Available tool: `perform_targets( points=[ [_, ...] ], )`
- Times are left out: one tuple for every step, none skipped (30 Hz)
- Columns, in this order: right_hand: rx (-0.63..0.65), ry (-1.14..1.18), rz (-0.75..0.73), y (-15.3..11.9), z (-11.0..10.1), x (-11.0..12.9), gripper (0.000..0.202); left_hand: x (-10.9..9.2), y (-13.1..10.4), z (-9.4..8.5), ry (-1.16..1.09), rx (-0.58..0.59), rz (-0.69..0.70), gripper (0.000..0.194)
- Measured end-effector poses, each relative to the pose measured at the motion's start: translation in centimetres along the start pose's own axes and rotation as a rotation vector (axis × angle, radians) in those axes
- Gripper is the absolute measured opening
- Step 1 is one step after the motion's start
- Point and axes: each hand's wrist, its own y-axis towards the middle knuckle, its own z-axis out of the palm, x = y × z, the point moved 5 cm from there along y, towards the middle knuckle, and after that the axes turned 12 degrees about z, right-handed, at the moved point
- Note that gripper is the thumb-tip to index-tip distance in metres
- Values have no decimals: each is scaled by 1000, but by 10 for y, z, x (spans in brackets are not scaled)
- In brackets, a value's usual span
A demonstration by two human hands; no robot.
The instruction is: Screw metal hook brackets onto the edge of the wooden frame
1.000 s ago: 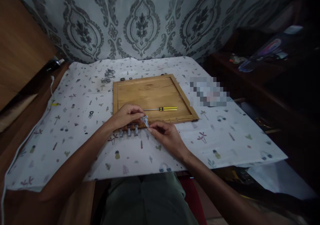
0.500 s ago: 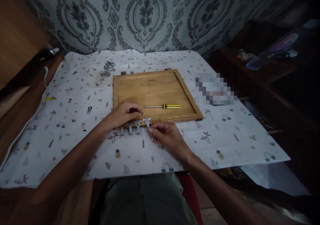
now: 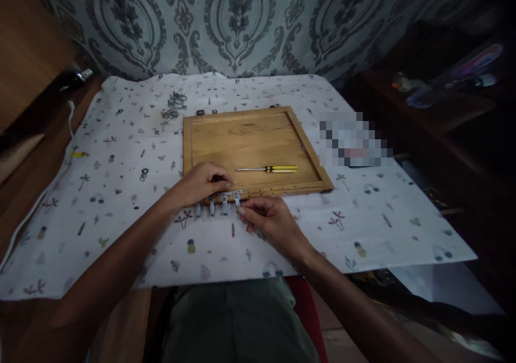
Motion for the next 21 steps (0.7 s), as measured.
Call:
perform_targets(
  points=[
    [3, 0, 0, 0, 0, 0, 39, 0, 0, 0, 11, 3, 5, 8],
    [5, 4, -2, 1, 0, 0, 39, 0, 1, 1, 25, 5, 10, 8],
    [7, 10, -3, 1, 0, -1, 39, 0, 1, 1, 38, 8, 15, 8],
    [10, 15, -1, 2, 1, -1, 38, -1, 1, 1, 51, 12, 20, 8],
    [15, 20, 1, 2, 1, -1, 37, -1, 1, 1, 60, 18, 26, 9],
    [19, 25, 5, 2, 1, -2, 36, -2, 1, 1, 66, 23, 33, 9],
    [21, 31, 10, 3, 1, -2, 35, -3, 1, 1, 66, 28, 37, 10],
    [25, 36, 14, 3, 2, -2, 33, -3, 1, 1, 63, 32, 39, 11],
    [29, 39, 17, 3, 2, -1, 32, -4, 1, 1, 59, 35, 38, 11],
    [31, 41, 19, 3, 2, -1, 31, -4, 1, 1, 56, 37, 36, 11],
    [30, 40, 20, 3, 2, 0, 31, -4, 1, 1, 53, 40, 33, 11],
    [29, 37, 22, 3, 2, 0, 31, -4, 1, 1, 53, 42, 30, 11],
    [26, 35, 24, 3, 2, 0, 31, -4, 1, 1, 52, 44, 29, 11],
    [21, 34, 28, 3, 2, 1, 31, -4, 2, 1, 51, 45, 29, 11],
    [16, 34, 32, 4, 2, 1, 32, -3, 2, 1, 50, 45, 30, 11],
    [14, 36, 36, 4, 3, 1, 33, -3, 3, 2, 50, 43, 30, 11],
    [17, 39, 40, 5, 3, 1, 34, -2, 3, 2, 52, 41, 29, 10],
    [20, 46, 42, 5, 3, 1, 35, -2, 4, 2, 55, 39, 26, 10],
    [24, 55, 43, 5, 3, 1, 37, -2, 4, 3, 57, 38, 21, 10],
    [30, 61, 42, 5, 3, 2, 38, -2, 5, 3, 56, 41, 14, 10],
    [33, 65, 40, 5, 3, 2, 40, -2, 6, 4, 51, 46, 6, 10]
  ],
)
